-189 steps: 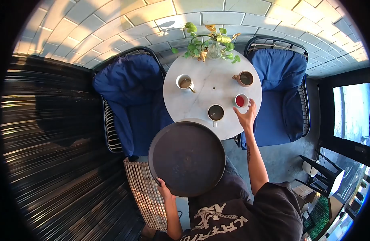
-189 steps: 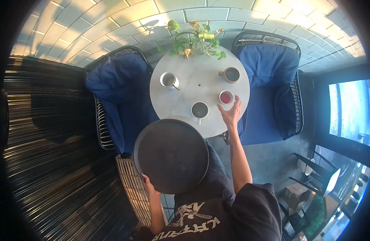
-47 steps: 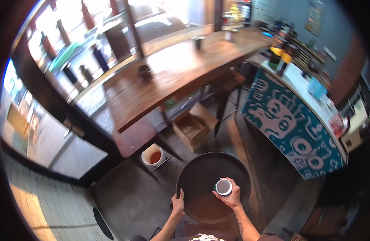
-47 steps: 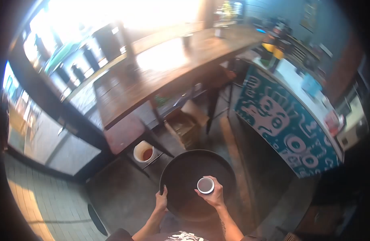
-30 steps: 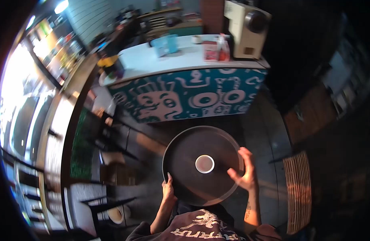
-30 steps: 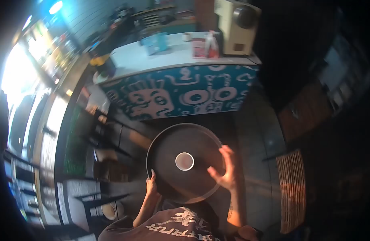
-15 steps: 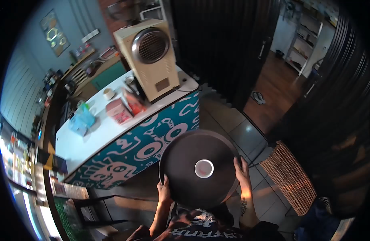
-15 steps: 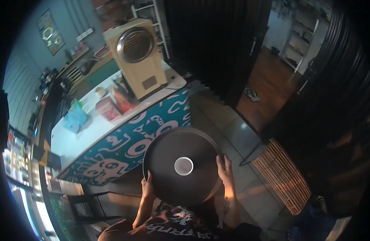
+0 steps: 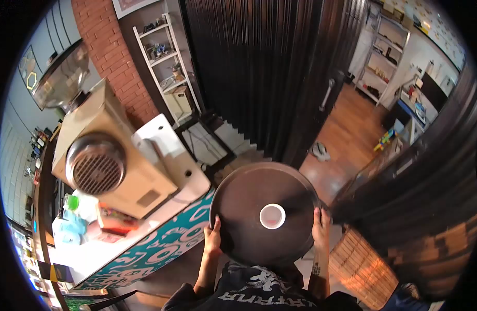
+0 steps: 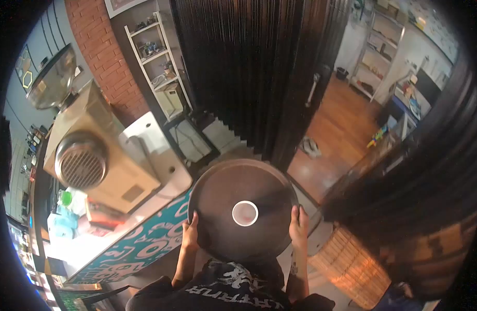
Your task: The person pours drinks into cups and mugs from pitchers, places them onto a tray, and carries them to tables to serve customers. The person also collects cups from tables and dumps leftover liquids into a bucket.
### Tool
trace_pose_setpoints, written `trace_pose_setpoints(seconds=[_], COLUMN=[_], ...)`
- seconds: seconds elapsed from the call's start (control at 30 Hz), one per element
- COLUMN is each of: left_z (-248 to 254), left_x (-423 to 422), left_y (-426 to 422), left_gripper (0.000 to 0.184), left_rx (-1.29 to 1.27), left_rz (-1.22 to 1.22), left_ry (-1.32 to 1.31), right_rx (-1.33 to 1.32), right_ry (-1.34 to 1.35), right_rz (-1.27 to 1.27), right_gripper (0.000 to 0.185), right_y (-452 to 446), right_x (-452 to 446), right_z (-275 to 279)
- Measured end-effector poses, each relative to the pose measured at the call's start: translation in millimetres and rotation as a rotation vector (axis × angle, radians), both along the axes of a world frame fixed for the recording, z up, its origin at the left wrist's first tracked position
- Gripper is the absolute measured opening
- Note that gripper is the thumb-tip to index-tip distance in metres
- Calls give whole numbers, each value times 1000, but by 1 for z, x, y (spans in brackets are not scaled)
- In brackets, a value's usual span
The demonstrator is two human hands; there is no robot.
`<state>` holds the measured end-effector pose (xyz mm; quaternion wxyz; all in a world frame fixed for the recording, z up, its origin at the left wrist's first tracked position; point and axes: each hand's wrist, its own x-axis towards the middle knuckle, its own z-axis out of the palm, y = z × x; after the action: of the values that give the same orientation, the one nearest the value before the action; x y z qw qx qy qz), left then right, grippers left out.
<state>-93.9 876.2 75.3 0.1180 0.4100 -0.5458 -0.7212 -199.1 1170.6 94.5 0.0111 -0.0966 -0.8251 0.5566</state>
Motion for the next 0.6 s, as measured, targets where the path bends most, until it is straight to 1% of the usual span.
trace_pose_setpoints(seconds=[0.03, 0.07, 0.1, 0.13, 0.17, 0.2, 0.23, 0.3, 0.37, 0.4, 0.43, 0.47, 0.5, 0.53, 0.57, 0.6], left_z=[-4, -11, -14, -15, -15, -18, -16, -11, -1, 10, -1, -10, -16, 2, 6, 8], left_x=[-26, -49, -72, -95, -117, -131, -146, -182, -219, -240, -252, -267, -289, -318, -338, -352], left_y=[0, -1, -1, -1, -1, -8, -13, -19, -33, -37, -52, -64, -77, -81, -95, -107], left_gripper=[38, 36, 34, 33, 33, 34, 35, 37, 35, 33, 30, 29, 29, 29, 29, 30], left_rx=[9, 22, 35, 32, 29, -28, -82, -114, -76, 12, 52, 36, 21, 9, 15, 53], left_rz=[12, 40, 72, 107, 140, 119, 96, 173, 245, 318, 279, 308, 334, 485, 482, 442], left_ry=[5, 18, 34, 107, 181, 112, 44, 77, 87, 106, 181, 149, 121, 53, 62, 54], right_rx=[-10, -9, -2, -6, -12, 62, 61, -64, -61, -35, -12, 18, 36, -47, -127, -113], right_ry=[11, 3, 7, 81, 146, 252, 245, 74, 97, 145, 194, 198, 171, 193, 211, 209], right_rz=[11, 76, 94, 124, 160, 90, 124, 330, 369, 328, 285, 365, 392, 393, 391, 387], right_gripper=[43, 43, 43, 41, 39, 33, 33, 33, 32, 32, 32, 34, 36, 37, 38, 38], right_y=[0, 2, 4, 3, -5, -21, -27, -41, -70, -85, -98, -109, -119, -138, -156, -163], right_x=[-30, -60, -92, -125, -153, -175, -200, -253, -295, -315, -336, -359, -383, -404, -422, -440], right_z=[9, 12, 8, -4, -2, -1, 5, 16, 21, 16, 13, 16, 8, 7, 6, -1])
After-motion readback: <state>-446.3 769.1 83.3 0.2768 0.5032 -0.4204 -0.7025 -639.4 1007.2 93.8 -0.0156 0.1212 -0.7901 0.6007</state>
